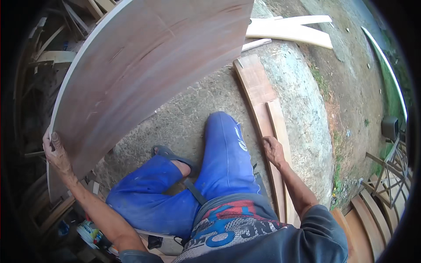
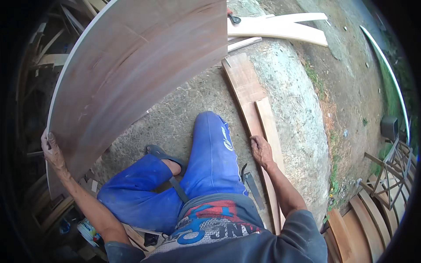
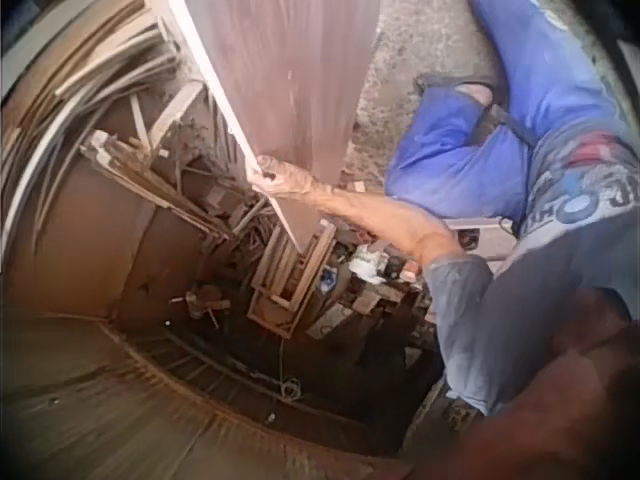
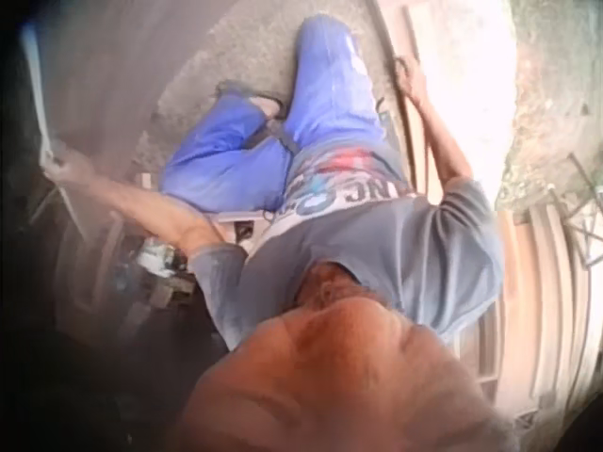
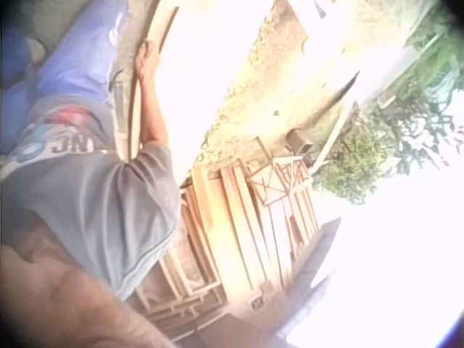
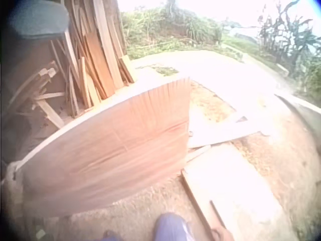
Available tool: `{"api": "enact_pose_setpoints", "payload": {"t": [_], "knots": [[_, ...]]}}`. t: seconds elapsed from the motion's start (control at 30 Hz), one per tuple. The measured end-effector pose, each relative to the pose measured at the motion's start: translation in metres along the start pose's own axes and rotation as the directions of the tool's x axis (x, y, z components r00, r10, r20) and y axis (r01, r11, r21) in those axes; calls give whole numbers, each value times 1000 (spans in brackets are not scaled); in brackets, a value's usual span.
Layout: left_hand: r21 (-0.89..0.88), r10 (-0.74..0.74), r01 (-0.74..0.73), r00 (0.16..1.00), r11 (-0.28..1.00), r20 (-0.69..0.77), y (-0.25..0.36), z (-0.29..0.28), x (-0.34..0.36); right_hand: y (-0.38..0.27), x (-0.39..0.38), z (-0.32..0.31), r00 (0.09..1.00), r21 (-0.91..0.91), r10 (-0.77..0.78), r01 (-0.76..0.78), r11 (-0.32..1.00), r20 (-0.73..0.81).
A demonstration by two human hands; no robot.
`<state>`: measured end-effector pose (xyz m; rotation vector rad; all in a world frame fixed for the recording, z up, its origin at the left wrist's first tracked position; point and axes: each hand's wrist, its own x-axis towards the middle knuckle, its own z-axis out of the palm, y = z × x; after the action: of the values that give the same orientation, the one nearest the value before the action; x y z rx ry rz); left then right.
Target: The person uses a hammer and a crowbar to pry apart a large, curved wooden board. They separate the board into two pieces, inspect the edges, and then attempt to reassemble them by aligning the pieces and tapping them together with the hammer.
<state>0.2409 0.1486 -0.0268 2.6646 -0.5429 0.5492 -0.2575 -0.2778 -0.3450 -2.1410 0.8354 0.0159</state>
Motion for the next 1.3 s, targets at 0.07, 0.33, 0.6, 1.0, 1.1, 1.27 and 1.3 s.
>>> {"api": "enact_pose_setpoints", "payload": {"t": [0.07, 0.33, 0.6, 1.0, 1.1, 1.27, 1.3], "knots": [[45, -27, 25, 999, 999, 35, -7, -2, 6, 19, -33, -5, 997, 13, 64, -64, 998, 41], [6, -14, 14, 999, 1000, 33, -16, 2, 10, 58, -169, 53, 943, -46, 266, -262, 964, 201], [-52, 26, -28, 999, 998, -45, 22, -1, 4, 104, -205, 182, 953, -173, 301, -290, 941, 42], [11, 159, -164, 933, 986, -324, -10, 21, -12, -45, -104, 80, 861, -630, 441, -199, 751, 254], [232, 262, -211, 940, 950, -217, -2, 25, -9, -134, -80, 45, 879, -715, 448, -205, 669, 167], [251, 436, -393, 889, 885, -143, -22, 14, -11, -269, -7, 24, 911, -795, -43, 379, 474, 410], [228, 454, -414, 876, 881, -163, -26, 12, -11, -275, 21, 23, 877, -800, -125, 475, 367, 464]]}}
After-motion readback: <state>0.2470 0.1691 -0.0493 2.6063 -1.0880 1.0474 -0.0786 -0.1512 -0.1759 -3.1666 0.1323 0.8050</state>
